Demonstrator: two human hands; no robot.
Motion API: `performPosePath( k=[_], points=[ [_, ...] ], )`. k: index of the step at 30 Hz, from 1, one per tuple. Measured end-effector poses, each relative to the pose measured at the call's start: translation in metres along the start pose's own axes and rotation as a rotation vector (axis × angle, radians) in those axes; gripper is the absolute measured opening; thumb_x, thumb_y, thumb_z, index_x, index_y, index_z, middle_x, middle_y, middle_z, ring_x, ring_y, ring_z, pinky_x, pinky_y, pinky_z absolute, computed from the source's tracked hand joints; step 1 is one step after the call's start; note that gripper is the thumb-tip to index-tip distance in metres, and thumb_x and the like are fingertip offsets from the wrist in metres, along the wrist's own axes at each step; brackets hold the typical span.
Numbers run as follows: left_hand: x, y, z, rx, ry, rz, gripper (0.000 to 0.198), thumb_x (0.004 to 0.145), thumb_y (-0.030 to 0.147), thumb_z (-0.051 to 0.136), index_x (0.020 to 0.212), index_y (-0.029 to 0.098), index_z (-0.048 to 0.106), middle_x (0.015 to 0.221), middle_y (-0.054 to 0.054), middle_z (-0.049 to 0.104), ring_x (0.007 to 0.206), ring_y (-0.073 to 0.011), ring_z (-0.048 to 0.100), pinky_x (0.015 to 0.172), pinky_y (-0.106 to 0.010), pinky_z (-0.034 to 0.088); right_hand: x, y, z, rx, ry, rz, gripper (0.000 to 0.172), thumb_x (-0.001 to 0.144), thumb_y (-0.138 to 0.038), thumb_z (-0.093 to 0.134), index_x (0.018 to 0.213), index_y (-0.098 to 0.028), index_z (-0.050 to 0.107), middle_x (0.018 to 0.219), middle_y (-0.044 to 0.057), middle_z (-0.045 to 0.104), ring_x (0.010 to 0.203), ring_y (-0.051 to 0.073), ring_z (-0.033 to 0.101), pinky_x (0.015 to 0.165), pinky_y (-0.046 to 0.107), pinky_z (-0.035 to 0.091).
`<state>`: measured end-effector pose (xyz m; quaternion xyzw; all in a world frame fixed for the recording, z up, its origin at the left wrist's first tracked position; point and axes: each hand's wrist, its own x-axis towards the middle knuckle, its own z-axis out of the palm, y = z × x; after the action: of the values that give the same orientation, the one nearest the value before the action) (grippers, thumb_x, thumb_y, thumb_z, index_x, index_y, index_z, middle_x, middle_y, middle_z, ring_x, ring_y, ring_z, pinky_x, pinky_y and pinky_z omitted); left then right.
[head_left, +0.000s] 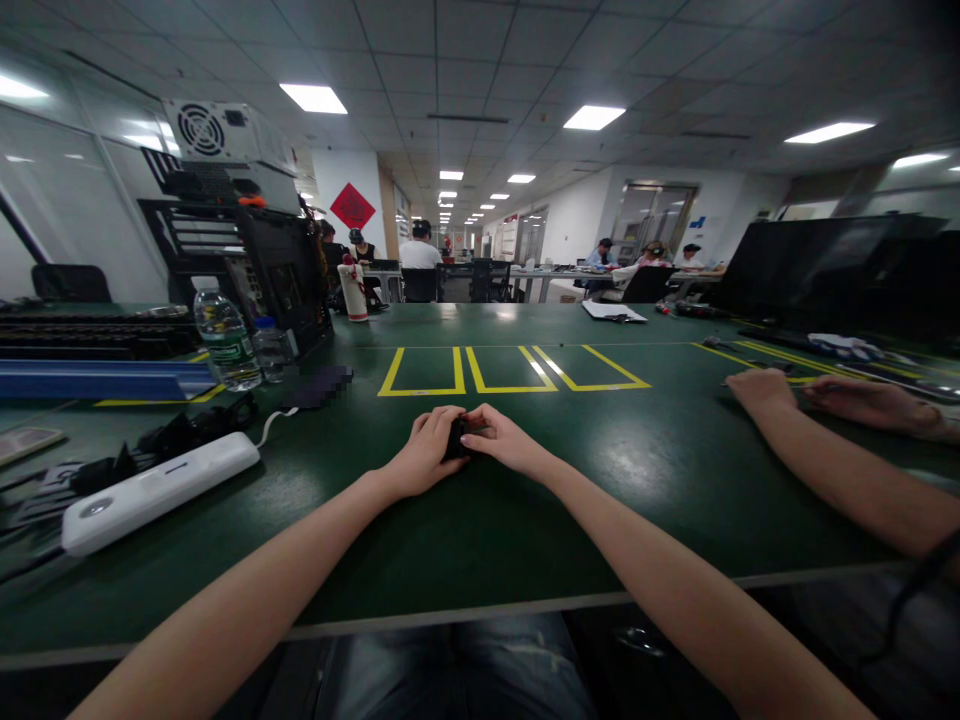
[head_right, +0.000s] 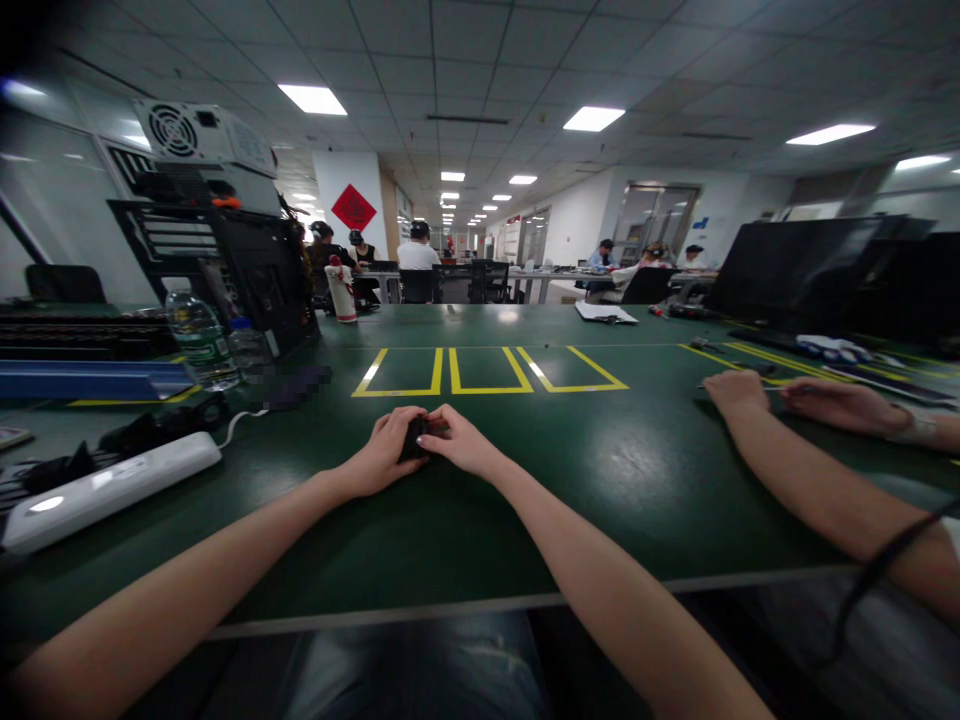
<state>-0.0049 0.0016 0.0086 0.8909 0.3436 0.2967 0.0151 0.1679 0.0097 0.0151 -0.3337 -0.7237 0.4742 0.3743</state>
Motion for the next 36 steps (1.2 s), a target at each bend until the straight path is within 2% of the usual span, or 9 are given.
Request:
performPosePath(
  k=[4, 11, 19, 22, 26, 32, 36],
  points=[
    [0.0002, -0.0008, 0.0005, -0.005, 0.000, -0.006, 0.054, 0.071, 0.024, 0.055, 0.117, 0.019, 0.026, 0.117, -0.009, 0.038, 0.111, -0.0229, 0.036, 0.096, -0.044, 0.024, -0.0018, -0.0005, -0.0011, 0.002, -0.032, -0.030, 0.033, 0.064, -0.026, 0.063, 0.089, -0.020, 0.042, 0.092, 0.001, 0.049, 0.090, 0.015, 0.050, 0.081, 0.036, 0.043],
    [0.0007, -0.0012, 0.0008, -0.007, 0.000, -0.008, 0.055, 0.071, 0.024, 0.055, 0.117, 0.020, 0.026, 0.118, -0.009, 0.038, 0.112, -0.0227, 0.035, 0.096, -0.044, 0.024, -0.0008, -0.0005, 0.0001, -0.034, 0.007, -0.036, 0.021, 0.074, -0.032, 0.052, 0.089, -0.020, 0.044, 0.089, 0.001, 0.048, 0.084, 0.014, 0.051, 0.077, 0.035, 0.044],
    [0.0004, 0.0002, -0.0011, -0.018, -0.012, -0.011, 0.055, 0.072, 0.024, 0.054, 0.118, 0.021, 0.025, 0.118, -0.009, 0.038, 0.112, -0.0232, 0.036, 0.096, -0.046, 0.024, 0.0025, 0.0063, -0.0014, -0.023, 0.022, 0.046, 0.031, 0.072, -0.033, 0.054, 0.098, -0.019, 0.044, 0.097, 0.005, 0.049, 0.090, 0.016, 0.051, 0.080, 0.039, 0.042],
    [0.0004, -0.0005, 0.0004, -0.011, 0.003, -0.015, 0.055, 0.071, 0.024, 0.055, 0.118, 0.020, 0.026, 0.117, -0.009, 0.038, 0.111, -0.0233, 0.036, 0.096, -0.045, 0.025, 0.0023, 0.0056, -0.0013, -0.024, 0.009, 0.006, 0.029, 0.070, -0.030, 0.057, 0.093, -0.018, 0.044, 0.094, 0.004, 0.049, 0.090, 0.016, 0.051, 0.081, 0.038, 0.042],
    [0.0002, -0.0012, 0.0014, -0.010, 0.006, -0.010, 0.055, 0.071, 0.025, 0.055, 0.117, 0.020, 0.026, 0.117, -0.009, 0.038, 0.111, -0.0235, 0.037, 0.096, -0.046, 0.024, 0.0008, 0.0043, -0.0007, 0.004, -0.024, -0.041, 0.033, 0.064, -0.025, 0.063, 0.089, -0.020, 0.041, 0.090, 0.001, 0.048, 0.089, 0.015, 0.051, 0.080, 0.035, 0.043],
    [0.0003, -0.0002, 0.0008, -0.015, 0.010, -0.012, 0.055, 0.071, 0.025, 0.056, 0.117, 0.021, 0.026, 0.117, -0.009, 0.038, 0.112, -0.0236, 0.036, 0.095, -0.046, 0.024, 0.0000, 0.0026, -0.0002, -0.040, 0.017, -0.055, 0.021, 0.073, -0.032, 0.053, 0.087, -0.020, 0.043, 0.087, 0.000, 0.048, 0.086, 0.014, 0.050, 0.079, 0.034, 0.042],
    [0.0009, -0.0006, 0.0016, -0.019, 0.010, -0.012, 0.055, 0.070, 0.024, 0.056, 0.116, 0.021, 0.027, 0.116, -0.009, 0.039, 0.111, -0.0232, 0.036, 0.095, -0.045, 0.025, 0.0000, 0.0019, -0.0001, -0.050, 0.031, -0.026, 0.025, 0.072, -0.031, 0.054, 0.091, -0.020, 0.044, 0.090, 0.001, 0.048, 0.087, 0.014, 0.050, 0.080, 0.036, 0.042]
  ],
)
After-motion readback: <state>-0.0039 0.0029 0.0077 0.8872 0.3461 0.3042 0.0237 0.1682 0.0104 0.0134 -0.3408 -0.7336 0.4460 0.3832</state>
